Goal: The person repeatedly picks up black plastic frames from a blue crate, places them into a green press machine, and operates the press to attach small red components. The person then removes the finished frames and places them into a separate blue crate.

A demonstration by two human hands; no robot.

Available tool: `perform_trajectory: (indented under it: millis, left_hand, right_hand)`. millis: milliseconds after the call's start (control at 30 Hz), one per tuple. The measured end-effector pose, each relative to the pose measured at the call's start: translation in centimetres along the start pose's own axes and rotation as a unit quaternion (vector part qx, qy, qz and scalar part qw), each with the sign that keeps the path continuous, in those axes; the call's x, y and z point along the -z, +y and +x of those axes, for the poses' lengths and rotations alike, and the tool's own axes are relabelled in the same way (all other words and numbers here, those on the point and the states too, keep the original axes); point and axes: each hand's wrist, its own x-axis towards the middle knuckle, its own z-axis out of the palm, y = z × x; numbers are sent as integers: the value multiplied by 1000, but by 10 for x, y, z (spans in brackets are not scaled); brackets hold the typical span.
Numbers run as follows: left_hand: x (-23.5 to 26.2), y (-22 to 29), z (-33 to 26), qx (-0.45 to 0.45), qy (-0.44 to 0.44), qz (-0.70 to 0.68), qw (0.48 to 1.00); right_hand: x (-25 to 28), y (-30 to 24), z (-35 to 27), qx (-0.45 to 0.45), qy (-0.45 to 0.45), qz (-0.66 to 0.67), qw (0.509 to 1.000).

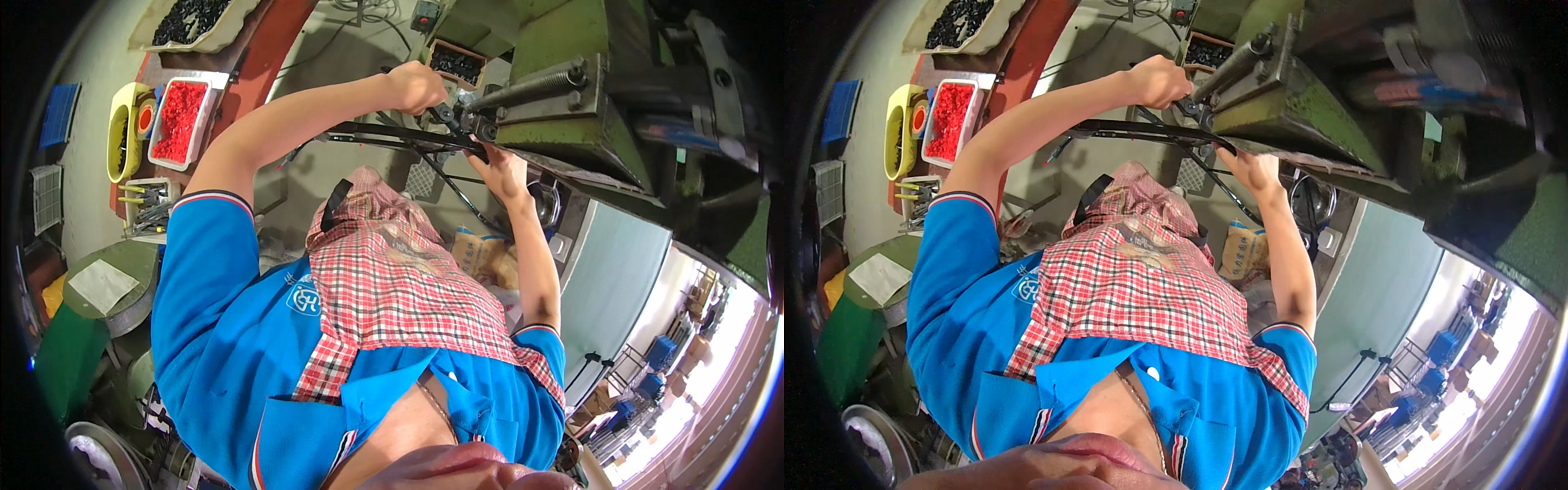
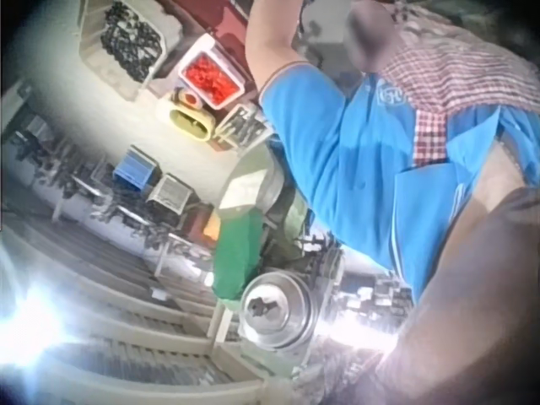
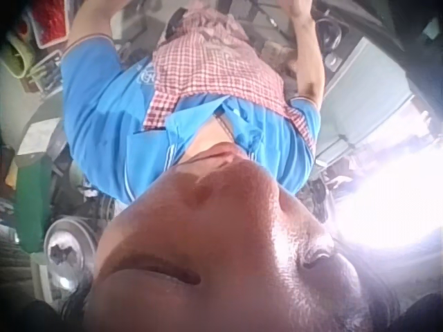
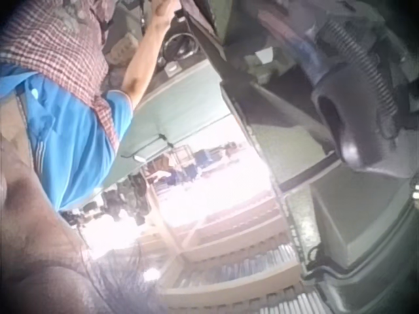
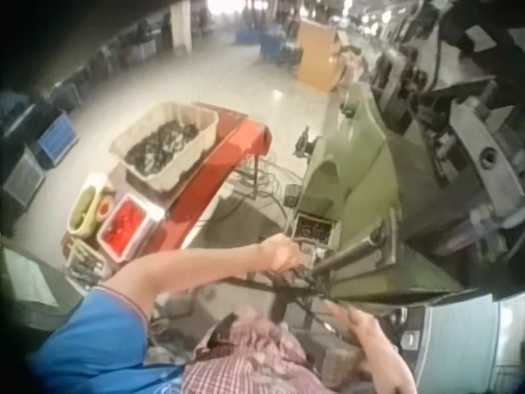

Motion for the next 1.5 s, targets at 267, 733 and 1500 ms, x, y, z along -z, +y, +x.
perform_trajectory:
  millis: [267,733,1500]
  left_hand:
    - [-2,-30,10,-4,-115,-203,972]
    - [-77,-89,125,17,27,-29,999]
    - [8,56,-14,-52,218,-276,935]
  right_hand:
    - [-44,19,-17,-39,-27,-128,991]
    - [-26,5,-11,-11,-51,-106,993]
    - [-21,1,-1,73,49,-58,994]
